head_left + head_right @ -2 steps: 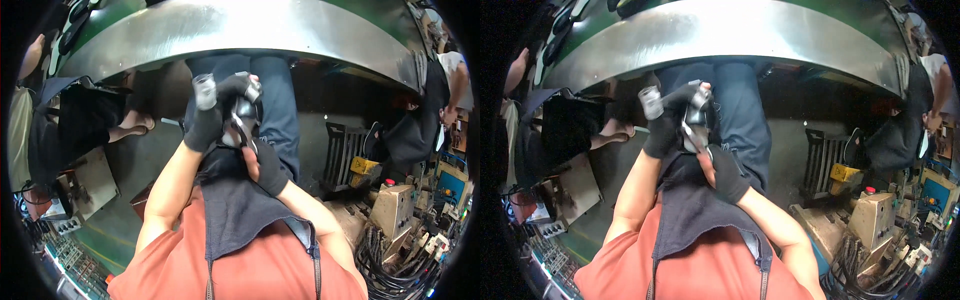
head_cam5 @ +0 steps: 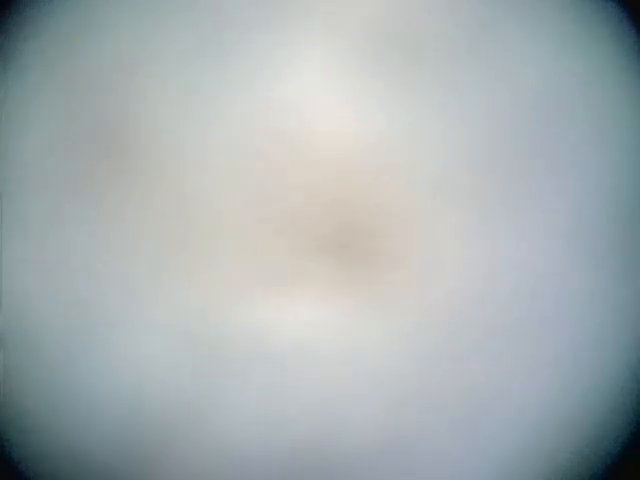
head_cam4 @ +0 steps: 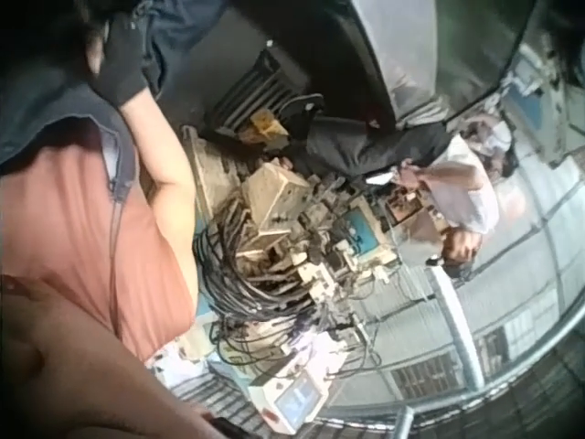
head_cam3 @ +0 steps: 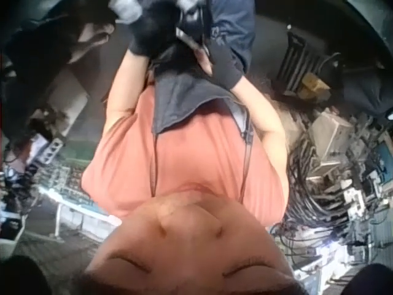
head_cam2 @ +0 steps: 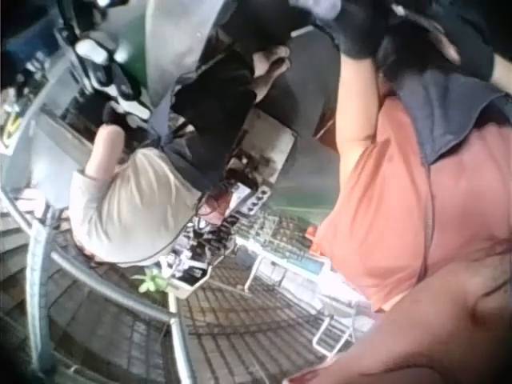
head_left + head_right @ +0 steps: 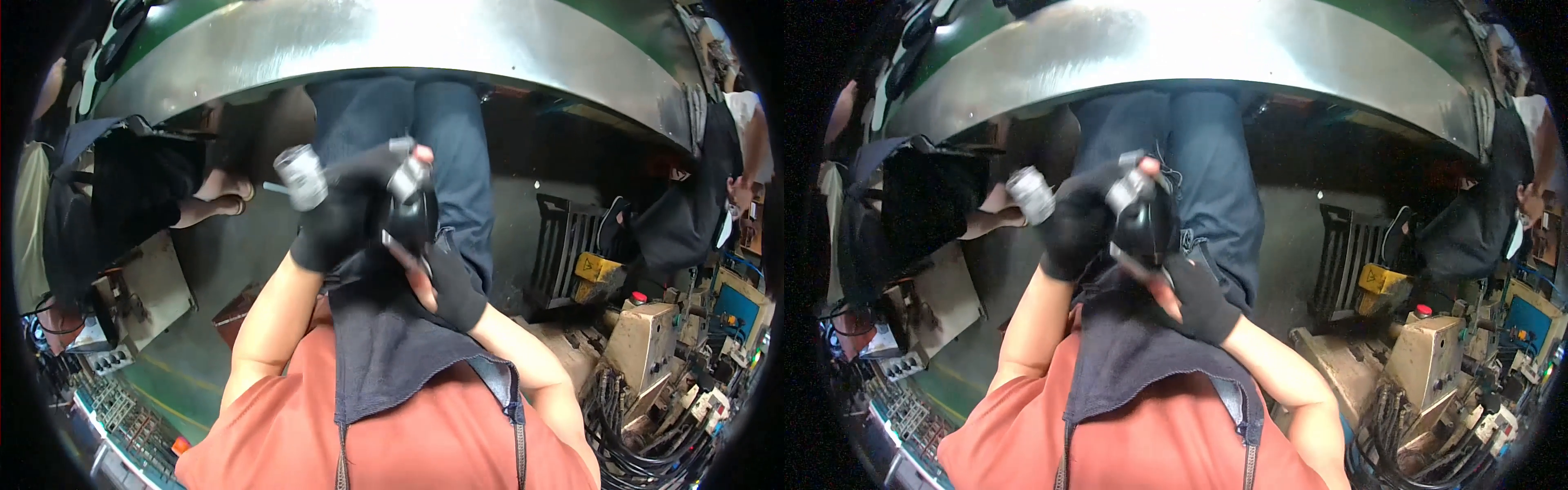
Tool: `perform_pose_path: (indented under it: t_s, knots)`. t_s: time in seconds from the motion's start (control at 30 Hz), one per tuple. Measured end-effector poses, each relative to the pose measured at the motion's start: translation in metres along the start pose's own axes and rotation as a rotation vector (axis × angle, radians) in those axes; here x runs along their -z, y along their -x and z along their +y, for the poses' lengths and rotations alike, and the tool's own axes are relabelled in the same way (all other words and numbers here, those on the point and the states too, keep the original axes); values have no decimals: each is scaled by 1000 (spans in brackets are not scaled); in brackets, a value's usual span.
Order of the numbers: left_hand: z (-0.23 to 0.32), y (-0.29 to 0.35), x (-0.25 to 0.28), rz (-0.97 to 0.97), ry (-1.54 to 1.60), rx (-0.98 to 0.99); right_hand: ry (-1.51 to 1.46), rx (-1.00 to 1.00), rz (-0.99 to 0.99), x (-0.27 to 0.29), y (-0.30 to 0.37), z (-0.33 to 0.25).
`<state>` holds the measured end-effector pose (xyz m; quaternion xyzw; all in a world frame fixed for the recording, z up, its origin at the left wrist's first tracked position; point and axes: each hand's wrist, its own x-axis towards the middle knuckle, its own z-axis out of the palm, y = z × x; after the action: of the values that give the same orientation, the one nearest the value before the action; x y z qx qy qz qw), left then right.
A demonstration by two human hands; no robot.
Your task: Manually attaching and trimming shoe soles using a pincer tool on an assembly line.
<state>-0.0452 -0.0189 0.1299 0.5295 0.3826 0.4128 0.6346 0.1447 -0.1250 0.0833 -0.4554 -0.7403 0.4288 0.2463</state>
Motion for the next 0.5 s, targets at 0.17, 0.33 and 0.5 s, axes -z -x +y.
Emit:
perform_pose_path:
  t_s: [0.17, 0.33, 0.5]
  knots:
    - [-41, 59, -15, 66, 176, 186, 177, 227, -148, 13, 53, 0]
    - [-48, 54, -18, -27, 269, 244, 241, 241, -186, 27, 53, 3]
    - [-94, 41, -11, -13, 275, 238, 102, 232, -147, 30, 42, 8]
